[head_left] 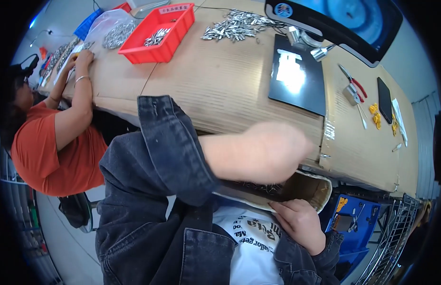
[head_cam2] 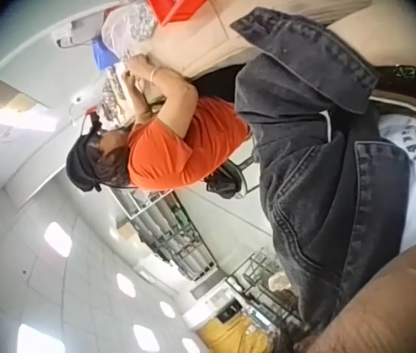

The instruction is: Picking small metal fasteners from a bin and placing them on an inspection plate under a digital microscope.

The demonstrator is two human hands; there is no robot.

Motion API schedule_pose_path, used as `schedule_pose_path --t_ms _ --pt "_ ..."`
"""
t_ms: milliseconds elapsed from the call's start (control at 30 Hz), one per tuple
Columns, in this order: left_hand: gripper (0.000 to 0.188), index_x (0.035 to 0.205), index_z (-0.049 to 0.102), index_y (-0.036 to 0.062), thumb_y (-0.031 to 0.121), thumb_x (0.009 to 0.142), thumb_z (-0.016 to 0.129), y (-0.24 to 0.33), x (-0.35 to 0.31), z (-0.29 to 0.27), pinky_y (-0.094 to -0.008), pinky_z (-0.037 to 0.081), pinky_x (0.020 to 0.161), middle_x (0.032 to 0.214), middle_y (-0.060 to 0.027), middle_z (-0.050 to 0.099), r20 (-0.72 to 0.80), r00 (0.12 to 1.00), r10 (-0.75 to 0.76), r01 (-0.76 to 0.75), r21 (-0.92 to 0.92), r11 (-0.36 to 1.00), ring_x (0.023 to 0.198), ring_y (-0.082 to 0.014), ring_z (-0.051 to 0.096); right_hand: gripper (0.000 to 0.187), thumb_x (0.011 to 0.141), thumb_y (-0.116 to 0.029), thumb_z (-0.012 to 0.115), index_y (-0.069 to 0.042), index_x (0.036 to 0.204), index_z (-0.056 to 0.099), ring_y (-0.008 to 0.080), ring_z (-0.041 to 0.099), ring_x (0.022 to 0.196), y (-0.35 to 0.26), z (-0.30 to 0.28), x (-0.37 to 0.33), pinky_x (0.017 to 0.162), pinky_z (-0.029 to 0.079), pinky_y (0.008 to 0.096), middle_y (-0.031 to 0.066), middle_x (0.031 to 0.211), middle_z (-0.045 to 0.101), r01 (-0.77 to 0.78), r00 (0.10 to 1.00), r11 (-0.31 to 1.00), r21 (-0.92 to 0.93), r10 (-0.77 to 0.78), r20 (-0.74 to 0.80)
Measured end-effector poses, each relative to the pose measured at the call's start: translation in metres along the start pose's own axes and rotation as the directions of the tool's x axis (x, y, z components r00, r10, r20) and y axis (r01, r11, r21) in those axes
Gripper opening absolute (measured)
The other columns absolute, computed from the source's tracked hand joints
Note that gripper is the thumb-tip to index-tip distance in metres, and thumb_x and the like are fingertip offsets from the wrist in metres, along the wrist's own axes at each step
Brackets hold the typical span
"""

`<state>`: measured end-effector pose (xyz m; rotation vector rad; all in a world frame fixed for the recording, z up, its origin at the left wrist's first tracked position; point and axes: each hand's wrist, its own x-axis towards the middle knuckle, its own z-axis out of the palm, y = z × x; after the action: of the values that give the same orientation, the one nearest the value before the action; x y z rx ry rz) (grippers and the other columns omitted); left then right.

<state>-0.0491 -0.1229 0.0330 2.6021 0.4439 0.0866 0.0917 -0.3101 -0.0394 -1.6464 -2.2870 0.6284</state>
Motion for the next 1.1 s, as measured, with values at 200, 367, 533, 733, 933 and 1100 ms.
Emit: schedule_pose_path --t_ms 200,367,533,733,933,1100 --pt "0.009 0.086 0.066 0.0036 0.011 0.082 0.062 -0.046 0.019 -0.013 -0.0384 0.053 0.068 0.083 -0.0124 0.067 -0.397 0.915 -0.080 0.101 0.032 0.994 0.070 -0.0302 0.063 0.024 0.087 -0.013 0.064 -0.004 0.109 0.068 0.0242 0.060 0.075 0.002 0.004 0.000 0.071 0.048 0.0327 0.0070 0.088 0.067 -0.007 1.000 1.000 -0.016 0.007 0.002" --pt "0.015 0.089 0.070 0.0045 0.007 0.079 0.059 -0.168 0.066 -0.045 -0.0390 0.052 0.074 0.094 -0.0116 0.067 -0.707 0.707 0.037 0.338 0.383 0.859 0.080 -0.0326 0.063 0.023 0.087 -0.012 0.064 -0.004 0.108 0.069 0.0243 0.060 0.074 -0.006 0.005 -0.001 0.070 0.048 0.0327 0.0069 0.087 0.067 0.042 0.999 0.998 -0.045 -0.042 -0.005" --pt "0.013 0.084 0.071 0.0045 0.006 0.077 0.061 -0.197 0.074 -0.042 -0.0386 0.051 0.075 0.089 -0.0099 0.068 -0.610 0.785 0.112 0.291 0.522 0.802 0.080 -0.0339 0.063 0.022 0.086 -0.012 0.065 -0.004 0.107 0.069 0.0241 0.060 0.074 -0.003 0.007 -0.002 0.070 0.048 0.0326 0.0069 0.086 0.067 0.041 0.999 0.999 -0.035 -0.042 -0.024" --pt "0.010 0.083 0.071 0.0029 0.004 0.079 0.062 -0.179 0.062 -0.034 -0.0352 0.052 0.070 0.084 -0.0091 0.069 -0.672 0.737 0.074 0.346 0.468 0.813 0.072 -0.0287 0.063 0.021 0.085 -0.011 0.065 -0.004 0.105 0.069 0.0240 0.061 0.074 0.000 0.002 -0.001 0.070 0.048 0.0326 0.0068 0.085 0.067 0.001 0.998 0.999 0.032 0.002 -0.067" --pt "0.020 0.092 0.074 -0.0004 0.011 0.080 0.063 -0.118 0.073 -0.028 -0.0337 0.050 0.062 0.082 -0.0161 0.070 -0.628 0.689 -0.361 0.114 -0.398 0.910 0.061 -0.0241 0.061 0.021 0.085 -0.012 0.066 -0.003 0.104 0.070 0.0240 0.061 0.074 0.004 0.005 -0.003 0.071 0.048 0.0325 0.0066 0.085 0.067 0.006 0.996 1.000 0.028 -0.003 -0.091" --pt "0.023 0.095 0.075 0.0003 0.012 0.078 0.066 -0.104 0.084 -0.017 -0.0311 0.048 0.057 0.078 -0.0136 0.071 -0.535 0.739 -0.411 0.210 -0.396 0.894 0.058 -0.0192 0.058 0.021 0.085 -0.012 0.066 -0.003 0.103 0.070 0.0241 0.061 0.074 0.001 0.004 -0.002 0.071 0.048 0.0325 0.0066 0.086 0.067 0.022 0.995 0.999 0.031 -0.019 -0.093"
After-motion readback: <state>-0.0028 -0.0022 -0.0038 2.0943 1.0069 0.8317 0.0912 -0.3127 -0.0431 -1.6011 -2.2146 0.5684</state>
